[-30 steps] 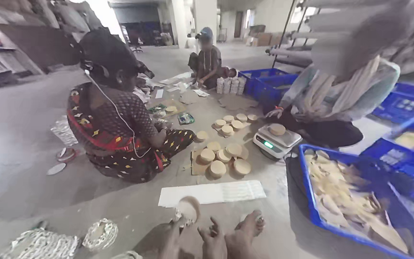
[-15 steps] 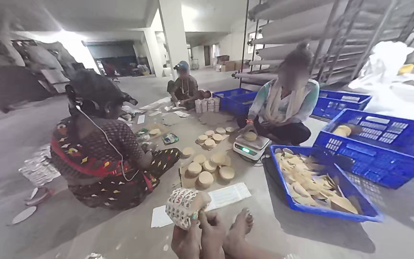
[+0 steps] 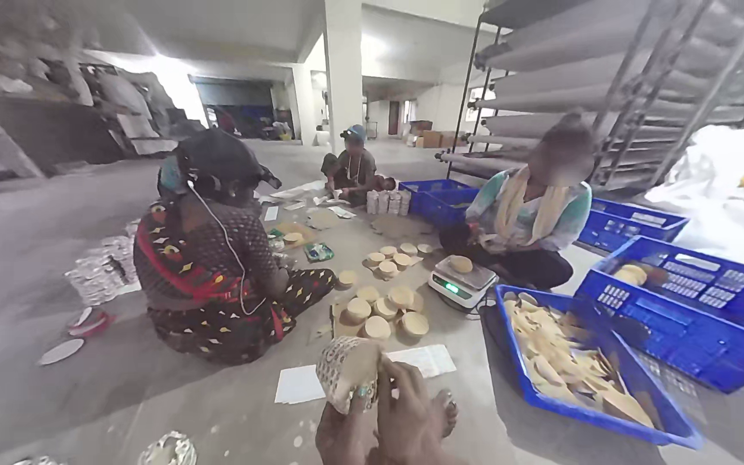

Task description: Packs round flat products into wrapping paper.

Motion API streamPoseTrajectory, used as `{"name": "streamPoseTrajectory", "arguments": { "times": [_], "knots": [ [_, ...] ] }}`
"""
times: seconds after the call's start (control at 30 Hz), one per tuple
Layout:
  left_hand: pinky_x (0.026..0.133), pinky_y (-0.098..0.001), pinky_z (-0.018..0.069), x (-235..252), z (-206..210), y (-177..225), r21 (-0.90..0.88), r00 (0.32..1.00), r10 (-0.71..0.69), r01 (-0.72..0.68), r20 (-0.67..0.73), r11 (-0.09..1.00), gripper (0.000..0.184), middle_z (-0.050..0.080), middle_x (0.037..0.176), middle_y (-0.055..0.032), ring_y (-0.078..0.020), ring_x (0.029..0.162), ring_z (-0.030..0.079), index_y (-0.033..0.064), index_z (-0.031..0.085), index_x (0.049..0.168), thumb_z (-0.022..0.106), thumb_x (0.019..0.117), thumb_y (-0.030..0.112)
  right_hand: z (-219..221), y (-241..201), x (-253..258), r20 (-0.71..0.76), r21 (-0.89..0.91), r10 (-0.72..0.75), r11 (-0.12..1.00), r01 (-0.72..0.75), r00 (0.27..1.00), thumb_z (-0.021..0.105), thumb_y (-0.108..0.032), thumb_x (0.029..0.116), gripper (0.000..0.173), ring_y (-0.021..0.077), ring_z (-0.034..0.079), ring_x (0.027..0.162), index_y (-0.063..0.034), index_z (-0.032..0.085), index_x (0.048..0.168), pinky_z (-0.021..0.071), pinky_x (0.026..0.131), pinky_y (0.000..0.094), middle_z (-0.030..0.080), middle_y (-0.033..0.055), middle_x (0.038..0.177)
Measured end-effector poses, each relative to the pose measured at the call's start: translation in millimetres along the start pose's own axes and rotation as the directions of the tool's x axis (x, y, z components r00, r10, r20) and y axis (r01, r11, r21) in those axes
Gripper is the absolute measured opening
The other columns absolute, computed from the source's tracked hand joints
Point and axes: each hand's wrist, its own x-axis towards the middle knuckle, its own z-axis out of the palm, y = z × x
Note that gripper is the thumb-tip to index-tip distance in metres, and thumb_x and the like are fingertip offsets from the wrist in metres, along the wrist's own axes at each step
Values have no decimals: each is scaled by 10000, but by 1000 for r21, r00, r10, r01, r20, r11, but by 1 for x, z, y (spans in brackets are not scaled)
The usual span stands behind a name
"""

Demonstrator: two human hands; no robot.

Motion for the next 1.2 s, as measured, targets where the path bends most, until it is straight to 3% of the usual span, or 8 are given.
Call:
{"name": "streamPoseTrajectory", "arguments": {
  "times": [0.13,0.27,0.37,0.47,0.73,0.87,1.0,1.2],
  "knots": [
    [854,-235,580,10,-12,6,56,997,-67,64,44,996,147,731,909,-8,-39,882,698,-41,636,1051,639,904,-55,-13,-6,11,242,-77,-24,996,44,970,704,-51,864,179,289,716,811,-17,794,1015,603,720,401,731,154,907],
    [853,-253,589,4,-17,9,62,981,-143,136,133,989,136,735,903,5,-49,878,704,-14,648,1035,628,908,-57,-7,11,47,219,225,75,966,-126,973,777,-98,804,176,99,653,693,18,756,935,527,593,215,719,115,875],
    [857,-270,590,8,-22,16,82,970,-191,181,151,980,158,738,923,-13,-69,880,709,-22,641,1067,641,912,-54,-5,2,41,184,4,-244,969,248,952,701,-71,812,132,210,712,803,-31,798,892,584,717,300,749,115,890],
    [829,-275,581,17,-29,23,114,960,-258,246,112,963,141,726,911,-42,-81,858,692,-45,649,1062,658,922,-42,-15,-12,26,444,-206,-380,838,505,811,708,14,797,304,325,731,944,-13,788,1089,608,782,391,752,150,1051],
    [841,-329,602,27,-54,37,255,842,-393,314,371,914,123,749,884,-53,-122,846,721,-19,691,1017,683,895,-11,-17,3,53,459,140,-187,981,137,869,743,-100,790,57,145,673,724,-52,752,817,553,647,263,726,78,837],
    [841,-321,588,38,-62,51,426,820,-421,245,388,871,141,729,880,-48,-111,844,702,-26,691,1022,707,883,-5,-24,-12,41,405,4,-369,916,402,836,700,-86,853,156,195,707,701,-10,732,986,591,670,306,737,83,800],
    [831,-312,586,45,-69,45,444,810,-461,284,364,850,121,713,886,-42,-104,836,694,-39,658,1065,627,956,3,-36,-25,29,590,-116,-492,733,670,640,674,-43,868,311,244,760,838,-13,723,1174,612,765,348,779,85,941],
    [748,-263,585,52,-71,58,436,666,-556,363,497,824,126,723,828,17,-61,765,691,26,676,972,635,896,-66,-38,-20,63,698,72,-194,977,202,689,787,-126,817,324,210,689,725,-7,751,1116,582,664,342,722,107,863]
  ]
}}
